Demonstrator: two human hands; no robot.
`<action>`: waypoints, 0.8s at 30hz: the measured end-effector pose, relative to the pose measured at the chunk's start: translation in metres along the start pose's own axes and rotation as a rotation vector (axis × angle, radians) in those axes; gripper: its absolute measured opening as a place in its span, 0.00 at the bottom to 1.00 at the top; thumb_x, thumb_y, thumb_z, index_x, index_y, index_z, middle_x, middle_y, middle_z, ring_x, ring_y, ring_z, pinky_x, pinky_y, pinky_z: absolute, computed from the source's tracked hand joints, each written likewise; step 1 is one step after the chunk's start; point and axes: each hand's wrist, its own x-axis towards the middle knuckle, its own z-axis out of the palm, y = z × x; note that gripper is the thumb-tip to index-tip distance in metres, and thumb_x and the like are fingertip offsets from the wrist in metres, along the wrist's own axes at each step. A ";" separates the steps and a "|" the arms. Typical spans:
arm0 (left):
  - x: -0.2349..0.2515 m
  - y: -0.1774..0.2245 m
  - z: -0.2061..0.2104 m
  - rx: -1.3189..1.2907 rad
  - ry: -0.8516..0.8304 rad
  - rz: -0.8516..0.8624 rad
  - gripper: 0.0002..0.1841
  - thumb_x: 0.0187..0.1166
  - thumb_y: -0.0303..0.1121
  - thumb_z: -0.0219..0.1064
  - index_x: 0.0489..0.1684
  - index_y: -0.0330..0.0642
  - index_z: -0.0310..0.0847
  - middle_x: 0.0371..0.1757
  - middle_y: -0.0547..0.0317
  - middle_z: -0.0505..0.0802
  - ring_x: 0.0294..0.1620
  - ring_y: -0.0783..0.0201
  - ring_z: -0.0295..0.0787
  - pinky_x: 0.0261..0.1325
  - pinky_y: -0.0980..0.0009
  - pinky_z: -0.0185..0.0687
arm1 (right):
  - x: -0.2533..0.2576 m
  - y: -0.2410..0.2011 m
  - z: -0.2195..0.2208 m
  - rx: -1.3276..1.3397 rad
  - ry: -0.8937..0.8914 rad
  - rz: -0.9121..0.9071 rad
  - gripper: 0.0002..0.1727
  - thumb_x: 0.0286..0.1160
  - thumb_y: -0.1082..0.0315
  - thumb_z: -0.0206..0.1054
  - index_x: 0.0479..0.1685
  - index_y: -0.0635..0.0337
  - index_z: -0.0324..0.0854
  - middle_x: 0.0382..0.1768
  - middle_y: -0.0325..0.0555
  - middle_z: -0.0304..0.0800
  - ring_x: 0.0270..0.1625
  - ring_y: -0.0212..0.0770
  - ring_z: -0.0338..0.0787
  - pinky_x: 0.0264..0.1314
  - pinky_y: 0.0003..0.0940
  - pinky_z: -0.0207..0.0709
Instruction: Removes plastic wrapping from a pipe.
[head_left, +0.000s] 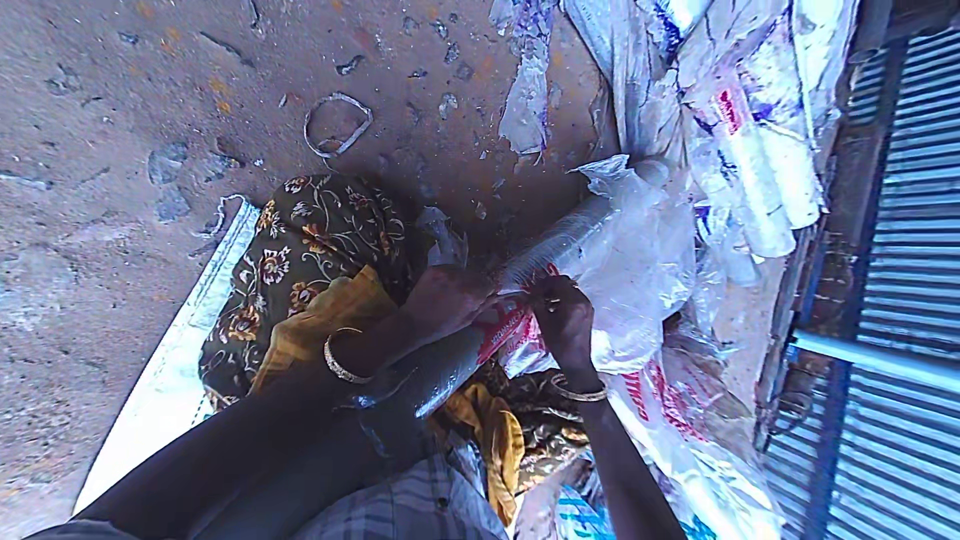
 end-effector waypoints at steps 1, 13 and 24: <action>0.001 -0.002 -0.007 -0.132 -0.062 -0.081 0.12 0.79 0.31 0.67 0.29 0.34 0.92 0.23 0.49 0.90 0.26 0.53 0.91 0.30 0.57 0.82 | -0.002 0.006 -0.005 0.050 -0.010 0.062 0.11 0.73 0.74 0.66 0.40 0.76 0.88 0.34 0.63 0.91 0.35 0.53 0.92 0.40 0.47 0.84; 0.007 -0.031 -0.132 -0.050 -0.599 -0.471 0.21 0.89 0.42 0.60 0.33 0.31 0.86 0.31 0.43 0.88 0.39 0.45 0.87 0.45 0.41 0.75 | -0.058 -0.013 -0.039 0.555 -0.021 -0.147 0.13 0.83 0.69 0.59 0.28 0.60 0.82 0.29 0.25 0.89 0.37 0.12 0.87 0.48 0.11 0.81; -0.121 0.037 -0.138 -0.003 -0.375 -0.513 0.19 0.82 0.43 0.69 0.55 0.34 0.88 0.55 0.44 0.94 0.56 0.48 0.93 0.57 0.47 0.87 | -0.095 -0.145 0.029 0.269 -0.168 -0.466 0.15 0.74 0.59 0.67 0.39 0.58 0.96 0.43 0.54 0.96 0.51 0.58 0.91 0.57 0.57 0.77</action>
